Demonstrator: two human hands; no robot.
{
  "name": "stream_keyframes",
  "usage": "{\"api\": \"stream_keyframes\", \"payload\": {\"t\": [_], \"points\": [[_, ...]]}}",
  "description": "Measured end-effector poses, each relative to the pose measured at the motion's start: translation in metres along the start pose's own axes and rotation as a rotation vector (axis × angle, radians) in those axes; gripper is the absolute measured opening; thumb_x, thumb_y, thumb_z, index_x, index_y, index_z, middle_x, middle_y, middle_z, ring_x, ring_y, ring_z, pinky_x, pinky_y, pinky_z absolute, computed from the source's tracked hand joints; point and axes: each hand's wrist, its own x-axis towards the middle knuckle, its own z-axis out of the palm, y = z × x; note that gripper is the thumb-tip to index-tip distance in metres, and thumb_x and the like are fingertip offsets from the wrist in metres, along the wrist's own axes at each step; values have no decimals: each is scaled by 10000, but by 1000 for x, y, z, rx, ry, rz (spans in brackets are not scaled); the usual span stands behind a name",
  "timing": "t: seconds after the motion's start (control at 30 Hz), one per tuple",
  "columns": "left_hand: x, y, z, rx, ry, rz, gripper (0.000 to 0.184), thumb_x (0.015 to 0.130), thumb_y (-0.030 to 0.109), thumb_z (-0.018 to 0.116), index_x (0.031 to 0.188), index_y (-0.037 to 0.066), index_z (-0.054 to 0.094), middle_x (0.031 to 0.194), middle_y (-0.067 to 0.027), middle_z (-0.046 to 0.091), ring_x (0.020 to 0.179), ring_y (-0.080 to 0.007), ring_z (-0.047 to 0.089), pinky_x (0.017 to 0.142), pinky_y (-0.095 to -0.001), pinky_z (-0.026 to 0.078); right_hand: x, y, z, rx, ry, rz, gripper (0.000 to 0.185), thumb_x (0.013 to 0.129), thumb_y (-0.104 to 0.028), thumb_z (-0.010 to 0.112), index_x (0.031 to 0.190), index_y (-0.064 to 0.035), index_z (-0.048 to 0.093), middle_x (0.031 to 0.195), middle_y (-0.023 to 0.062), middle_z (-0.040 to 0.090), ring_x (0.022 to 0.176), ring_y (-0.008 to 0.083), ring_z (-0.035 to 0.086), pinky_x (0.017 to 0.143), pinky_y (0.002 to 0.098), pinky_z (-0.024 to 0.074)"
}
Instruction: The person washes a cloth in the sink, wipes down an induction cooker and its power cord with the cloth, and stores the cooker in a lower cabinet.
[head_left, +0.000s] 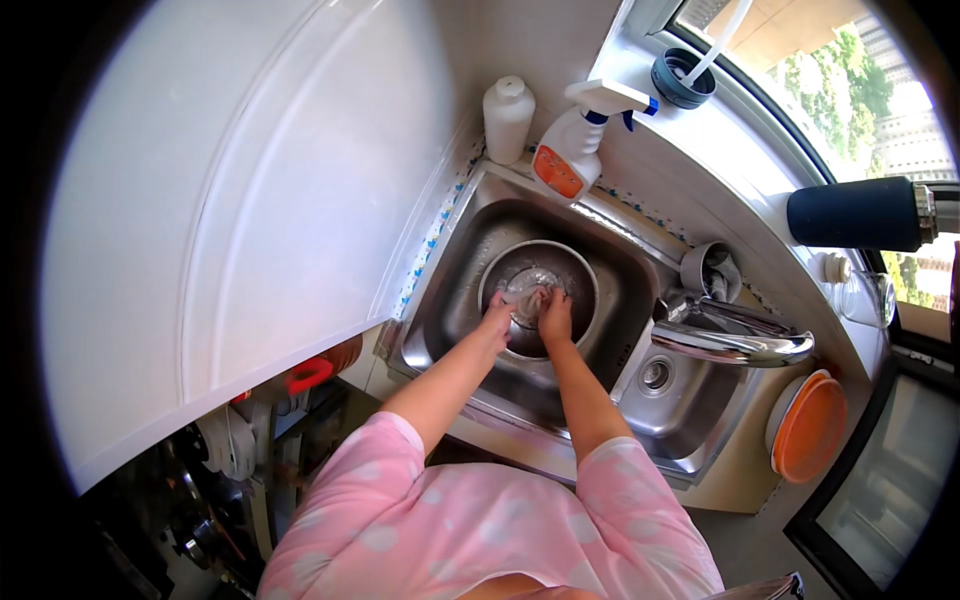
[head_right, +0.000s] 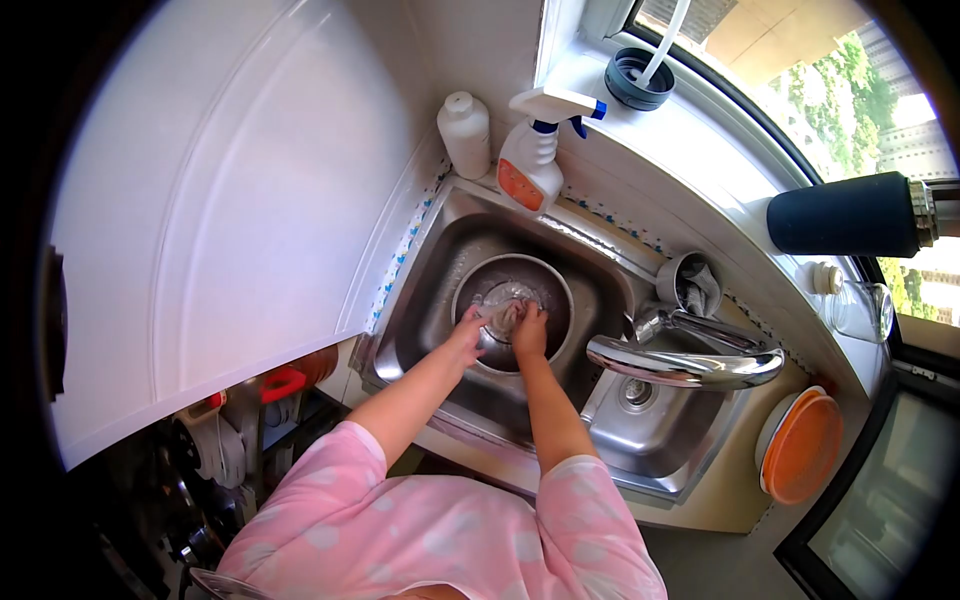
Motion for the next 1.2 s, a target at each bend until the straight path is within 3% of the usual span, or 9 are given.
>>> {"api": "stream_keyframes", "payload": {"t": [0.13,0.23,0.5,0.57,0.63,0.67,0.8,0.93,1.2], "points": [[26,-17,-8,-477,-275,-204,399,928,479,514,1157,153,530,986,-66,614,862,-259,615,671,-430,520,-27,-57,-19,710,-481,435,196,895,-218,611,1017,-90,525,642,139,560,683,195,625,591,380,499],[36,-4,-4,-718,-337,-260,367,932,457,526,1085,125,568,819,-34,601,708,-212,595,582,-342,500,-51,-84,-33,507,-187,-125,169,874,-224,637,891,-73,564,679,152,590,602,226,634,514,379,483],[-21,1,11,-498,-174,-276,364,928,490,522,756,169,526,582,9,514,441,-140,452,421,-287,386,-40,-90,-69,-135,-187,-222,311,904,-376,535,756,-106,577,688,162,619,651,352,630,570,475,486],[11,-27,-4,-326,-418,-57,385,936,512,488,926,141,587,783,-19,593,624,-159,541,569,-322,450,-22,-65,-68,-144,-179,-140,305,914,-360,522,778,-93,576,708,176,616,672,374,624,587,485,480],[-32,-9,26,-238,-146,19,427,944,511,470,1030,114,602,903,-37,620,766,-167,583,679,-332,472,-7,-41,-60,-87,-186,-77,281,915,-337,531,834,-72,576,794,208,625,723,413,614,620,499,472],[-31,-8,24,-199,-135,16,486,960,479,452,1242,93,536,1182,-77,581,1089,-192,532,905,-346,424,-4,-35,-53,-36,-126,-84,255,907,-323,546,880,-71,572,858,215,613,756,413,614,639,498,475],[-18,1,9,-278,-168,75,603,934,483,491,1450,219,326,1534,-44,244,1415,-229,166,1115,-520,90,1,-11,-38,-85,-146,-144,233,857,-224,606,1035,-85,551,1047,218,552,852,419,610,705,494,495],[-18,5,-3,-189,-153,129,637,920,485,513,1469,252,289,1565,-27,156,1437,-234,106,1128,-503,76,-6,-8,-40,-60,-310,-124,268,765,-145,660,1008,-83,567,1031,202,557,829,398,614,725,472,506],[16,-17,-3,-476,-355,-151,460,928,426,497,1267,115,523,1225,-65,578,1187,-233,512,1037,-436,355,-28,-90,-139,734,-434,117,279,745,40,642,952,-59,482,868,-9,538,796,62,525,656,217,439]]}}
